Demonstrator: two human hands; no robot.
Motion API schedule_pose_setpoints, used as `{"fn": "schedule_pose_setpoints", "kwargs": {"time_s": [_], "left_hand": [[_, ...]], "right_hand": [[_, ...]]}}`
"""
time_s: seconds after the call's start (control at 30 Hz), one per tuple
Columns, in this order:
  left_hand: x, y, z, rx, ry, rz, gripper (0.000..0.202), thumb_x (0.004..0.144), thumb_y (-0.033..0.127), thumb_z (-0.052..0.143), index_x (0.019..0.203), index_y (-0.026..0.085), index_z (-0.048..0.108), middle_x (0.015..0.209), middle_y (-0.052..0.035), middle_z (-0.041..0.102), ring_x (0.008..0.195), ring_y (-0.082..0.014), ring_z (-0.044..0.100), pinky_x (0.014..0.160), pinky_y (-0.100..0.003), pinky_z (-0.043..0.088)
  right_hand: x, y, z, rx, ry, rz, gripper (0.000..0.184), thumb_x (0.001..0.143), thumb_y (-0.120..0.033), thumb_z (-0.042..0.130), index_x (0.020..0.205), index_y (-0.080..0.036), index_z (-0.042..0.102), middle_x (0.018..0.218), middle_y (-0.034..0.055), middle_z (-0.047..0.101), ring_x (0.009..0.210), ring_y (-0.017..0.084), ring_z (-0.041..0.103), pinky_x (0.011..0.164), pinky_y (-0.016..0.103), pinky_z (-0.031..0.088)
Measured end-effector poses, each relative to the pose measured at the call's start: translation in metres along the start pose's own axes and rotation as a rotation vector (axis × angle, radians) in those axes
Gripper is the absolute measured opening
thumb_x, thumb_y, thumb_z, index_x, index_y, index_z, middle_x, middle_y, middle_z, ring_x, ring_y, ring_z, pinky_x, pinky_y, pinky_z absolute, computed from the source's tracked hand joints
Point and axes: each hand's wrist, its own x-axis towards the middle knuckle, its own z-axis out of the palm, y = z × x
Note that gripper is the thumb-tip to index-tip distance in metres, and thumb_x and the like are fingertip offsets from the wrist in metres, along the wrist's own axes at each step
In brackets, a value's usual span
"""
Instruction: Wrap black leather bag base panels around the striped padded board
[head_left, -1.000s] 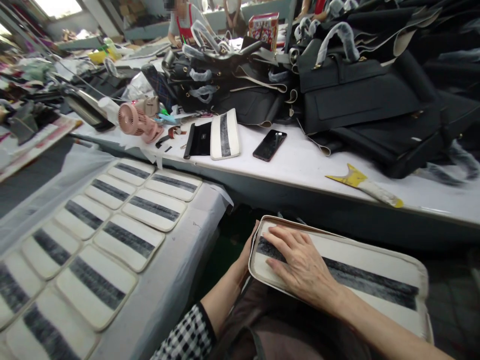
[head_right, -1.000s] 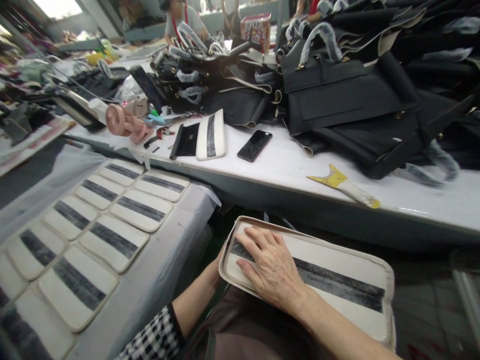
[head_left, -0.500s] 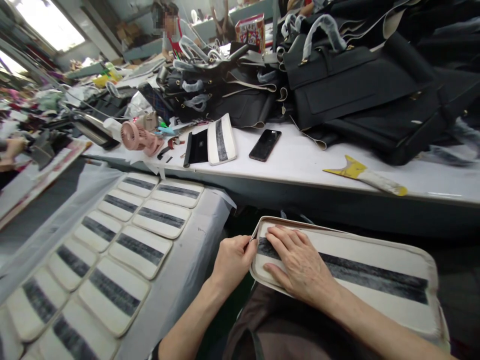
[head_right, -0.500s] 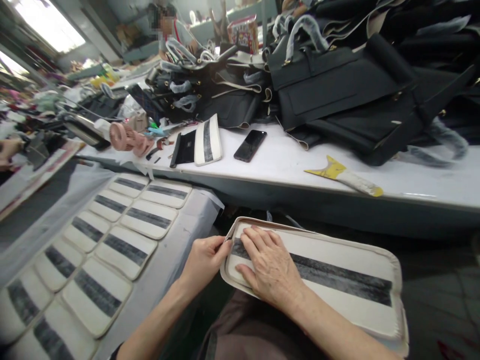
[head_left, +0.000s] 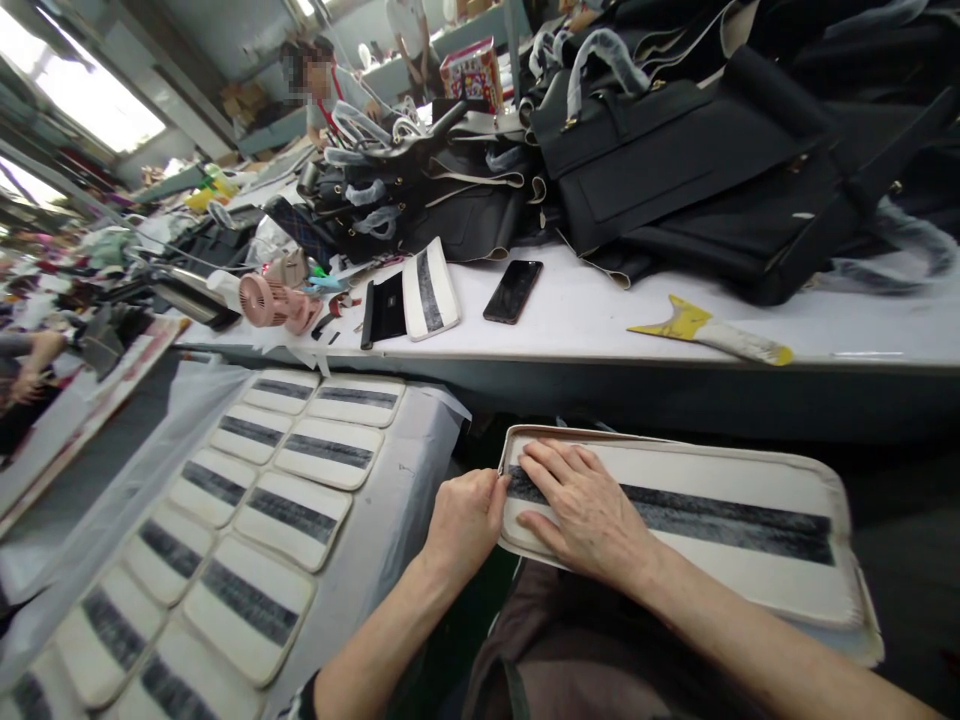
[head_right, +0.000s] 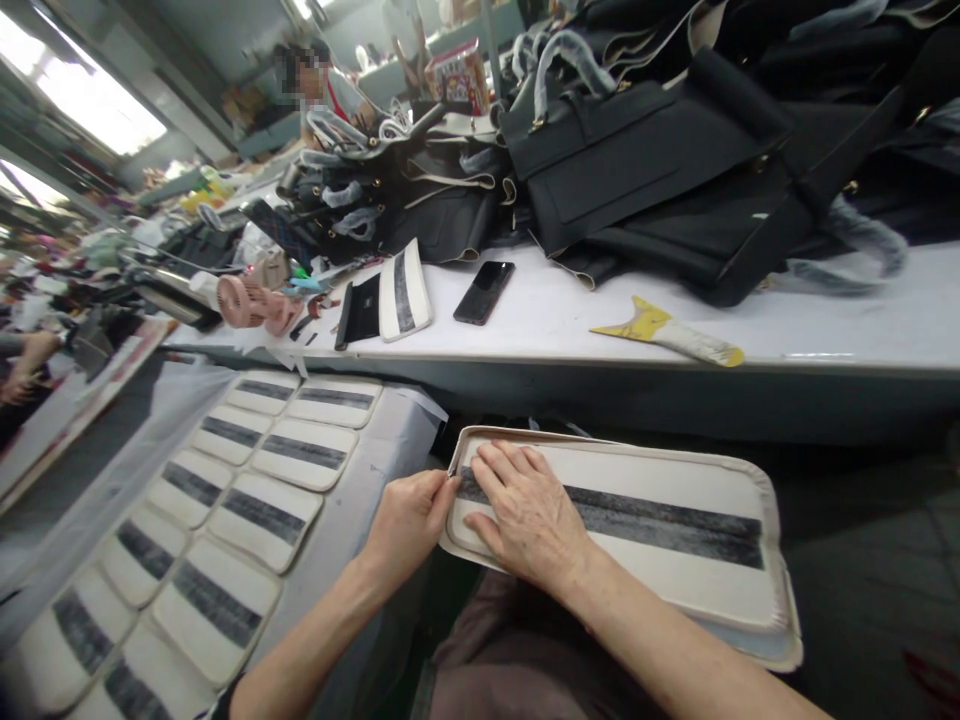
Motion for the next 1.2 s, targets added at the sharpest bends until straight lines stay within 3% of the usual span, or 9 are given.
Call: {"fn": "schedule_pose_setpoints", "kwargs": {"time_s": [0.2, 0.4, 0.6, 0.8, 1.2], "left_hand": [[-0.012, 0.000, 0.001, -0.341, 0.018, -0.209, 0.021, 0.089, 0.038, 0.062, 0.089, 0.018, 0.068, 0.078, -0.0018, 0.069, 0.067, -0.0144, 0.060, 0.064, -0.024, 0.042], [-0.006, -0.015, 0.005, -0.832, -0.057, -0.393, 0.038, 0.090, 0.049, 0.059, 0.070, 0.017, 0.053, 0.065, 0.0033, 0.056, 0.060, -0.0097, 0.052, 0.058, -0.021, 0.041], [0.001, -0.022, 0.005, -1.139, -0.232, -0.472, 0.034, 0.084, 0.043, 0.070, 0.078, 0.016, 0.051, 0.069, 0.0047, 0.054, 0.061, -0.0068, 0.050, 0.061, -0.019, 0.042], [0.009, -0.031, -0.001, -1.174, -0.405, -0.485, 0.032, 0.085, 0.041, 0.070, 0.082, 0.016, 0.049, 0.069, 0.0033, 0.058, 0.062, -0.0069, 0.054, 0.063, -0.019, 0.043], [0.034, -0.040, -0.010, -0.991, -0.661, -0.511, 0.042, 0.077, 0.047, 0.076, 0.085, 0.018, 0.047, 0.069, 0.0024, 0.060, 0.064, -0.0096, 0.058, 0.069, -0.026, 0.050]], "right_hand": [[-0.001, 0.002, -0.001, 0.004, 0.001, 0.003, 0.050, 0.090, -0.038, 0.060, 0.133, -0.014, 0.051, 0.140, 0.0108, 0.051, 0.126, 0.028, 0.043, 0.107, 0.043, 0.032], [-0.007, 0.000, 0.001, -0.008, -0.015, -0.006, 0.051, 0.092, -0.042, 0.056, 0.135, -0.015, 0.050, 0.143, 0.0116, 0.048, 0.130, 0.029, 0.041, 0.110, 0.046, 0.029], [-0.007, -0.001, 0.002, -0.017, -0.030, -0.021, 0.053, 0.092, -0.042, 0.055, 0.136, -0.013, 0.049, 0.142, 0.0125, 0.049, 0.129, 0.030, 0.042, 0.111, 0.045, 0.029], [-0.007, 0.001, 0.000, -0.012, -0.025, -0.013, 0.052, 0.091, -0.042, 0.057, 0.134, -0.013, 0.051, 0.141, 0.0123, 0.050, 0.128, 0.029, 0.043, 0.110, 0.044, 0.029], [-0.007, 0.003, 0.002, 0.013, -0.011, 0.001, 0.052, 0.090, -0.044, 0.058, 0.133, -0.015, 0.051, 0.141, 0.0106, 0.050, 0.127, 0.029, 0.043, 0.109, 0.044, 0.029]]}}
